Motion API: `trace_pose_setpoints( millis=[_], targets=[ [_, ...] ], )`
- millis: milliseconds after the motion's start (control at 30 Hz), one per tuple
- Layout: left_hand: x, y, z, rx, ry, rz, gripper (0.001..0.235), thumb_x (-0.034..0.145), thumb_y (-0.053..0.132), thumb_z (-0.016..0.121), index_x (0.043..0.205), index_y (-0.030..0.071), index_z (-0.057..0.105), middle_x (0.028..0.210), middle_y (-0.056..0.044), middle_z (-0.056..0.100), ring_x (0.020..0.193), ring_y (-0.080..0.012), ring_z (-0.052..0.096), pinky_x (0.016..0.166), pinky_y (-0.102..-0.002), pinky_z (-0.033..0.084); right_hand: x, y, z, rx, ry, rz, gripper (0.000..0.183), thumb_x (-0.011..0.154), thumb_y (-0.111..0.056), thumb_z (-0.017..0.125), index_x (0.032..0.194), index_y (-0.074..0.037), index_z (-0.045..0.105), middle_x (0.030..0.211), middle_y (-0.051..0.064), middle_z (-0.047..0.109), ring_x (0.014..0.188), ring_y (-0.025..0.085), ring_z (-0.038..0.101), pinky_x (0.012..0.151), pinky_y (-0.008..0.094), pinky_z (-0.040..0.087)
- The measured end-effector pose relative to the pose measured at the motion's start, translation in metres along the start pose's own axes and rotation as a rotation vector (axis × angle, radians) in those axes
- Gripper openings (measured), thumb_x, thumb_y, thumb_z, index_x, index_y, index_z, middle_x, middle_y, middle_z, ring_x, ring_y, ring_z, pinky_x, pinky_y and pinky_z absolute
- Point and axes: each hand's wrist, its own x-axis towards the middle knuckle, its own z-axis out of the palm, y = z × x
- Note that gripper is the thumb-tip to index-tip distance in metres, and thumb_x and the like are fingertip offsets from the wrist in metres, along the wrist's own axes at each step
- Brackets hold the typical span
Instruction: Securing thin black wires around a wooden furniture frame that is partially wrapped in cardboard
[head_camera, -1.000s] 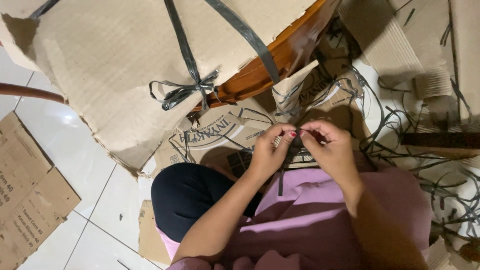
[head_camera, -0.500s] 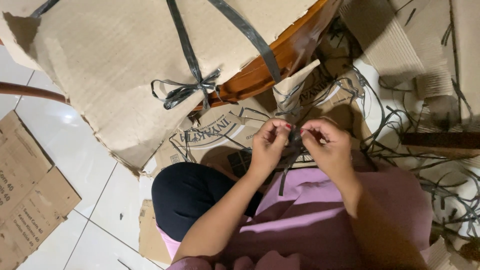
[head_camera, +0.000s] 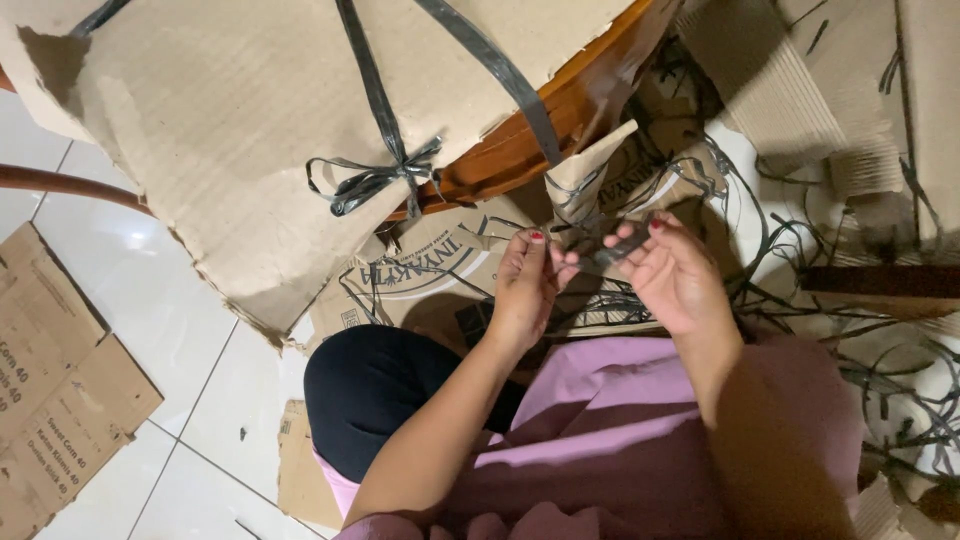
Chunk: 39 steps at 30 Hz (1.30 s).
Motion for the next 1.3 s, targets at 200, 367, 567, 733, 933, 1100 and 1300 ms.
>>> trace_pose_setpoints(
  millis=[200, 367, 567, 733, 933, 1100, 1300],
  targets=[
    [-0.004, 0.012, 0.003, -0.008, -0.069, 0.043, 0.01, 0.112, 0.024, 0.045, 0.108, 0.015, 0.046, 0.072, 0.008, 0.033, 0.061, -0.0042, 0.047, 0.066, -0.024, 0.06, 0.009, -0.008, -0.026, -0.107, -0.048, -0.068, 0.006, 0.102, -0.023, 0.054, 0.102, -0.02, 0.05, 0.072, -0.005, 0.032, 0.064, 0.008, 0.036, 0.065, 0.029, 0.038],
    [0.001, 0.032, 0.002, 0.026, -0.107, 0.15, 0.01, 0.112, 0.023, 0.041, 0.107, 0.015, 0.043, 0.074, 0.006, 0.027, 0.06, -0.0055, 0.034, 0.06, -0.02, 0.043, -0.02, -0.039, 0.015, -1.281, -0.101, -0.269, 0.038, 0.082, -0.009, 0.075, 0.118, -0.005, 0.064, 0.097, 0.018, 0.063, 0.093, 0.032, 0.062, 0.083, 0.043, 0.05],
    [-0.011, 0.057, 0.011, 0.254, -0.131, 0.274, 0.011, 0.111, 0.02, 0.04, 0.105, 0.011, 0.045, 0.074, 0.007, 0.027, 0.062, -0.0057, 0.027, 0.058, -0.022, 0.032, -0.011, -0.043, -0.002, -1.701, -0.209, -0.149, 0.012, 0.083, -0.009, 0.078, 0.093, -0.003, 0.079, 0.087, 0.017, 0.069, 0.089, 0.037, 0.071, 0.083, 0.044, 0.056],
    [-0.021, 0.044, 0.004, 1.046, -0.197, 0.44, 0.04, 0.085, 0.043, 0.083, 0.12, 0.027, 0.071, 0.064, 0.0, 0.045, 0.057, -0.0158, 0.052, 0.056, -0.028, 0.047, -0.005, -0.047, -0.02, -1.358, -0.237, -0.18, 0.007, 0.085, -0.008, 0.08, 0.088, -0.002, 0.079, 0.08, 0.013, 0.074, 0.081, 0.025, 0.07, 0.082, 0.039, 0.053],
    [-0.008, -0.002, -0.022, 1.355, -0.672, 0.233, 0.015, 0.096, 0.02, 0.061, 0.1, 0.012, 0.074, 0.083, -0.02, 0.074, 0.082, -0.0458, 0.071, 0.076, -0.053, 0.058, -0.005, -0.043, -0.028, -0.922, -0.082, -0.042, 0.022, 0.104, -0.016, 0.066, 0.097, 0.004, 0.072, 0.078, 0.01, 0.07, 0.064, 0.01, 0.052, 0.063, 0.025, 0.049],
    [0.05, -0.095, -0.138, 2.302, -0.552, -0.442, 0.031, 0.089, 0.03, 0.057, 0.101, 0.012, 0.08, 0.089, -0.013, 0.077, 0.09, -0.0328, 0.075, 0.075, -0.047, 0.059, 0.014, -0.036, -0.057, -0.597, 0.117, -0.071, 0.035, 0.113, -0.036, 0.054, 0.107, -0.003, 0.063, 0.059, -0.005, 0.023, 0.045, 0.006, 0.027, 0.045, 0.019, 0.027],
    [0.06, -0.08, -0.122, 2.314, -0.294, -0.376, 0.038, 0.091, 0.026, 0.049, 0.114, 0.009, 0.074, 0.1, -0.012, 0.076, 0.1, -0.0332, 0.074, 0.075, -0.047, 0.053, 0.008, -0.044, -0.038, -0.695, 0.28, -0.12, 0.022, 0.112, -0.024, 0.055, 0.102, -0.009, 0.068, 0.049, -0.005, 0.024, 0.04, 0.004, 0.024, 0.038, 0.018, 0.022]
  ],
)
